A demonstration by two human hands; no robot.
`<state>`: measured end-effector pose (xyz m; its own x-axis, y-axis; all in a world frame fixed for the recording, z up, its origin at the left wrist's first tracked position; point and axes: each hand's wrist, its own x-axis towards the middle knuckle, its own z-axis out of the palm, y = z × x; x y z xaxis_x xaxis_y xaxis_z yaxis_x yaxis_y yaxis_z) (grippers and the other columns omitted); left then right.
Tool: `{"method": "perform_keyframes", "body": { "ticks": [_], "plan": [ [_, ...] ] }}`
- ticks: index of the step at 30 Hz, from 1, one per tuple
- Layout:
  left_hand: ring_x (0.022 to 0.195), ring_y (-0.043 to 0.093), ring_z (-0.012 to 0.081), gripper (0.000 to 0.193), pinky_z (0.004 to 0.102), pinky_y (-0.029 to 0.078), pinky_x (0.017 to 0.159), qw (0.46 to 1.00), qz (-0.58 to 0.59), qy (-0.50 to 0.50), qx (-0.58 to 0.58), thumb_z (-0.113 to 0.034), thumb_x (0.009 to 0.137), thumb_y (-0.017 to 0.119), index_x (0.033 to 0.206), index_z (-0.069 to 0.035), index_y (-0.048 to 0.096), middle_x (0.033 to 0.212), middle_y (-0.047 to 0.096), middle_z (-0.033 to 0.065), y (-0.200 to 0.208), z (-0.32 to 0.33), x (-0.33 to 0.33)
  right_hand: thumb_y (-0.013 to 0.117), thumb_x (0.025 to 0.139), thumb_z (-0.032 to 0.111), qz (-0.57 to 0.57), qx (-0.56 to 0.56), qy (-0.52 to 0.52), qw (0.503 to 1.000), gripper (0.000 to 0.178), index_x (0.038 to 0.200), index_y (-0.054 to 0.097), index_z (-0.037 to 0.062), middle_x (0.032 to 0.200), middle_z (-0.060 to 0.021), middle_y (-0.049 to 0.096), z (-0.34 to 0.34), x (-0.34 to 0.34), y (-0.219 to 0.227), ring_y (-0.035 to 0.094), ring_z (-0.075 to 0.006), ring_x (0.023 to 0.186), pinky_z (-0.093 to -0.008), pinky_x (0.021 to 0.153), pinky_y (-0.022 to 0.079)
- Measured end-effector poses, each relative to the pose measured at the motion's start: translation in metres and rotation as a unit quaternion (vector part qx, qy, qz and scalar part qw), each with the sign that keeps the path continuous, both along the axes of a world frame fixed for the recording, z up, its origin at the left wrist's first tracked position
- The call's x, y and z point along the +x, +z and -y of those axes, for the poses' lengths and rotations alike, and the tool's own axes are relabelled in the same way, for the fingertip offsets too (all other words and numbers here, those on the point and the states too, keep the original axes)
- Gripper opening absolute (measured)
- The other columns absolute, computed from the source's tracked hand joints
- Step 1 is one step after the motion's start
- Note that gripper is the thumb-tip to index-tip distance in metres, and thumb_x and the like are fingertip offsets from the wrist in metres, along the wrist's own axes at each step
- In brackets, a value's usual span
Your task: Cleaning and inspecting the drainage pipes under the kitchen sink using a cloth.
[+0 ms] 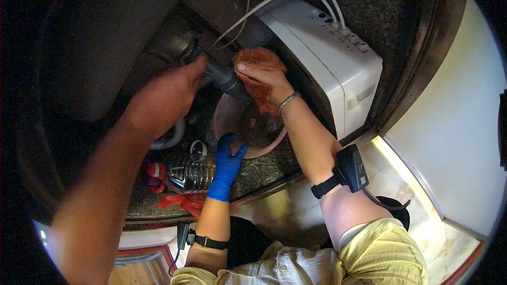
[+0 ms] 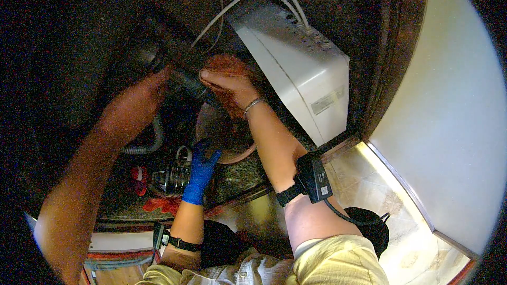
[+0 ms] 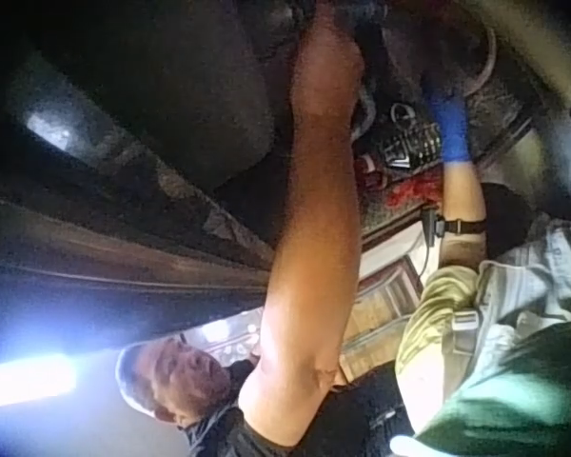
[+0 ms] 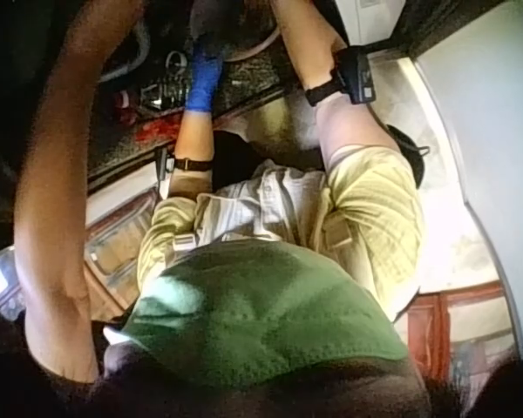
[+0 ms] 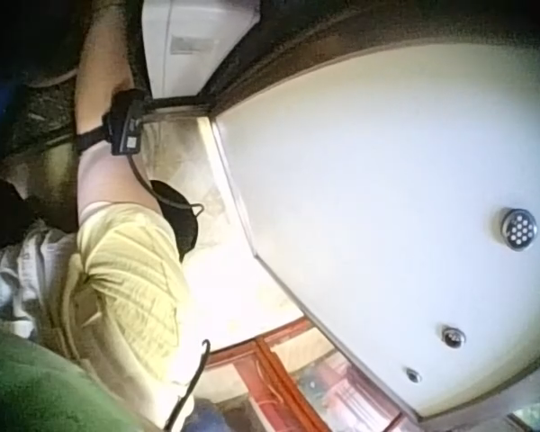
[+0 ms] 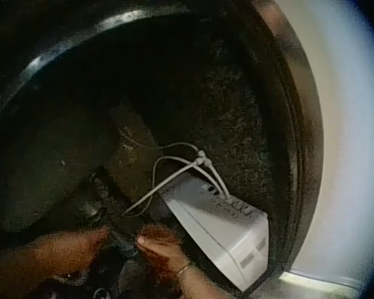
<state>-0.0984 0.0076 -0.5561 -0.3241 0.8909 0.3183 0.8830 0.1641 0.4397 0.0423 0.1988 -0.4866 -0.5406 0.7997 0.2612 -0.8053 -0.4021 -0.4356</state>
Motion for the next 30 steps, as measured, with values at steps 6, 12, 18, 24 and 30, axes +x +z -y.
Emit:
{"method": "perform_keyframes", "body": {
  "ticks": [6, 12, 18, 24, 30],
  "plan": [
    [0.099, 0.048, 0.0304, 0.045, 0.0342, 0.037, 0.087, 0.999, -0.027, 0.010, -0.026, -0.021, 0.068, 0.067, 0.102, 0.001, 0.050, 0.104, 0.051, 0.0169, -0.004, 0.007, -0.011, 0.074, 0.059, 0.026, 0.111, 0.176, -0.196, 0.958, 0.032, 0.075, 0.054, 0.0070, 0.078, -0.0062, 0.055, -0.008, -0.027, -0.001, 0.054, -0.0197, 0.073, -0.0321, 0.064, 0.043],
    [0.098, 0.048, 0.0306, 0.044, 0.0351, 0.037, 0.086, 1.000, 0.009, 0.006, -0.008, -0.020, 0.067, 0.068, 0.102, 0.001, 0.050, 0.103, 0.051, 0.0164, -0.003, 0.012, -0.011, 0.075, 0.054, 0.037, 0.379, 0.386, -0.372, 0.754, 0.065, 0.100, 0.049, -0.0012, 0.098, -0.0162, 0.052, 0.012, -0.019, 0.038, 0.051, -0.0277, 0.090, -0.0339, 0.080, 0.040],
    [0.099, 0.047, 0.0302, 0.044, 0.0353, 0.037, 0.087, 1.000, -0.002, -0.027, -0.002, -0.017, 0.067, 0.068, 0.103, -0.001, 0.049, 0.104, 0.050, 0.0158, -0.006, 0.023, -0.014, 0.073, 0.052, 0.043, 0.260, 0.426, -0.552, 0.668, 0.074, 0.103, 0.046, -0.0045, 0.099, -0.0223, 0.049, 0.007, -0.020, 0.063, 0.046, -0.0363, 0.096, -0.0401, 0.085, 0.035],
    [0.101, 0.046, 0.0300, 0.043, 0.0355, 0.036, 0.088, 0.999, -0.007, -0.036, -0.007, -0.017, 0.067, 0.067, 0.103, -0.002, 0.048, 0.106, 0.050, 0.0157, -0.002, 0.032, -0.018, 0.071, 0.054, 0.044, 0.287, 0.444, -0.517, 0.673, 0.078, 0.106, 0.044, -0.0069, 0.104, -0.0229, 0.048, 0.010, -0.028, 0.073, 0.045, -0.0381, 0.098, -0.0393, 0.087, 0.035],
    [0.103, 0.046, 0.0298, 0.044, 0.0360, 0.036, 0.089, 0.998, 0.019, -0.061, -0.002, -0.015, 0.066, 0.068, 0.104, -0.004, 0.048, 0.108, 0.049, 0.0155, 0.000, 0.034, -0.008, 0.069, 0.054, 0.047, 0.329, 0.446, -0.488, 0.675, 0.077, 0.108, 0.045, -0.0026, 0.104, -0.0217, 0.049, 0.014, -0.036, 0.075, 0.046, -0.0364, 0.098, -0.0395, 0.086, 0.035]
  ]
}}
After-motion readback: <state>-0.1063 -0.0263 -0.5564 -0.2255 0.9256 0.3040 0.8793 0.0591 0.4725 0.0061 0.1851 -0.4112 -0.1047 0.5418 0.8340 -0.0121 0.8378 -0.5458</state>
